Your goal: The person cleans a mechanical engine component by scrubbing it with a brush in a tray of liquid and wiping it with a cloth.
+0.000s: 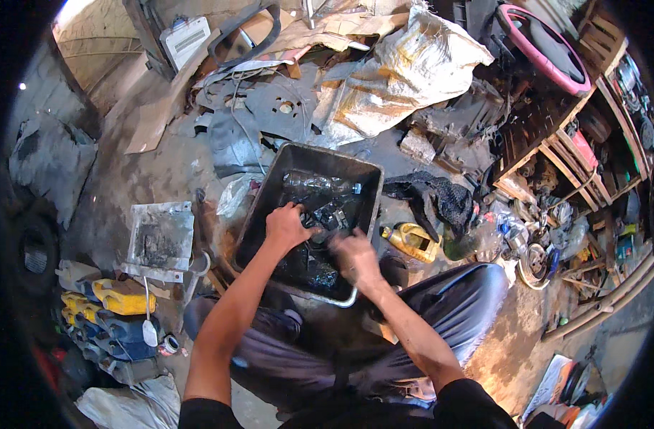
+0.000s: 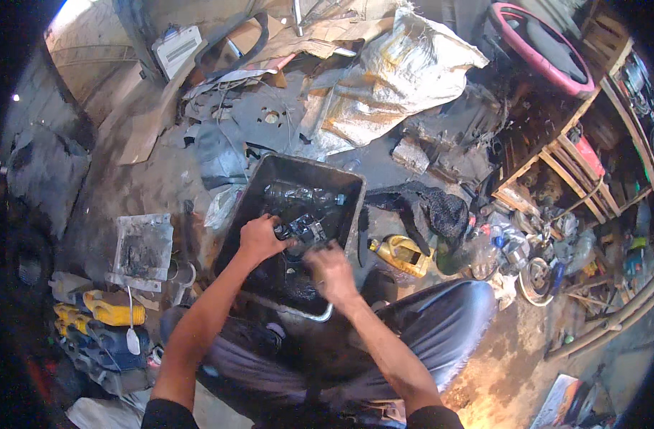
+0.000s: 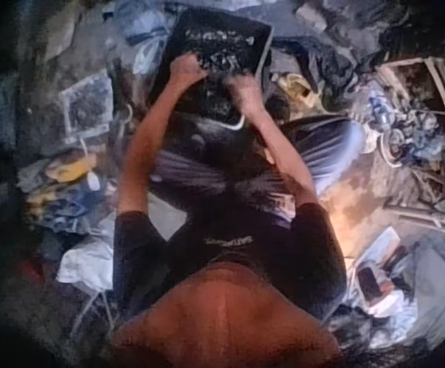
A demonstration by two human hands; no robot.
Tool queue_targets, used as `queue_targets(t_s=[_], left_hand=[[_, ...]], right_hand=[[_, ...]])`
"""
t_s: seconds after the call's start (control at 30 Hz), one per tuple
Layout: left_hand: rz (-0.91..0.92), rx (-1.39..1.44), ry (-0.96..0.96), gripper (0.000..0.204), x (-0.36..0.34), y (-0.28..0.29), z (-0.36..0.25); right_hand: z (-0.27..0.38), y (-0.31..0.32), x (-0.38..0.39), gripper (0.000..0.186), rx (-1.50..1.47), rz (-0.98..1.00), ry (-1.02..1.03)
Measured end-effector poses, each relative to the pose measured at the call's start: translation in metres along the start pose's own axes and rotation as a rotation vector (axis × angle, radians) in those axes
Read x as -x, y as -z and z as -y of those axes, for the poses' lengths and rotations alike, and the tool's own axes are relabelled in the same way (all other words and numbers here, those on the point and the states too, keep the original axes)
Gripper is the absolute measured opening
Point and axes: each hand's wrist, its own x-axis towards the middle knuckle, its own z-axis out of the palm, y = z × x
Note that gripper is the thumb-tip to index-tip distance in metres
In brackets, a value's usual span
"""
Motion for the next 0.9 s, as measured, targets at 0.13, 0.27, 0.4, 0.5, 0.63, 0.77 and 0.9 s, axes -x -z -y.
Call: queue_targets(t_s=[0.13,0.27,0.4,0.5,0.63,0.77,0.9], left_hand=[[-0.03,-0.002,0.025,0.067,0.001,-0.006,-0.003],[-0.085,0.061,-0.029,0.06,-0.001,-0.015,0.007],[-0.085,0.07,-0.065,0.059,-0.005,-0.019,0.01],[0.003,0.111,-0.035,0.06,-0.004,-0.015,0.013],[-0.061,0.022,-0.049,0.061,-0.005,-0.011,0.011],[0.057,0.114,0.02,0.064,-0.003,0.0,-0.001],[-0.024,0.075,0.041,0.059,-0.001,-0.001,-0.005]], right_hand=[[0.018,-0.014,0.01,0.038,0.004,-0.021,0.057],[0.009,0.004,0.0,0.043,-0.032,-0.001,0.021],[0.015,-0.009,0.011,0.039,-0.03,-0.03,0.102],[0.012,0.012,0.003,0.03,-0.06,0.021,0.105],[-0.039,0.022,-0.016,0.029,-0.176,-0.396,-0.282],[-0.005,0.022,-0.042,0.023,-0.379,-0.661,-0.538],[0.055,-0.052,0.01,0.02,-0.738,-0.573,-0.481]])
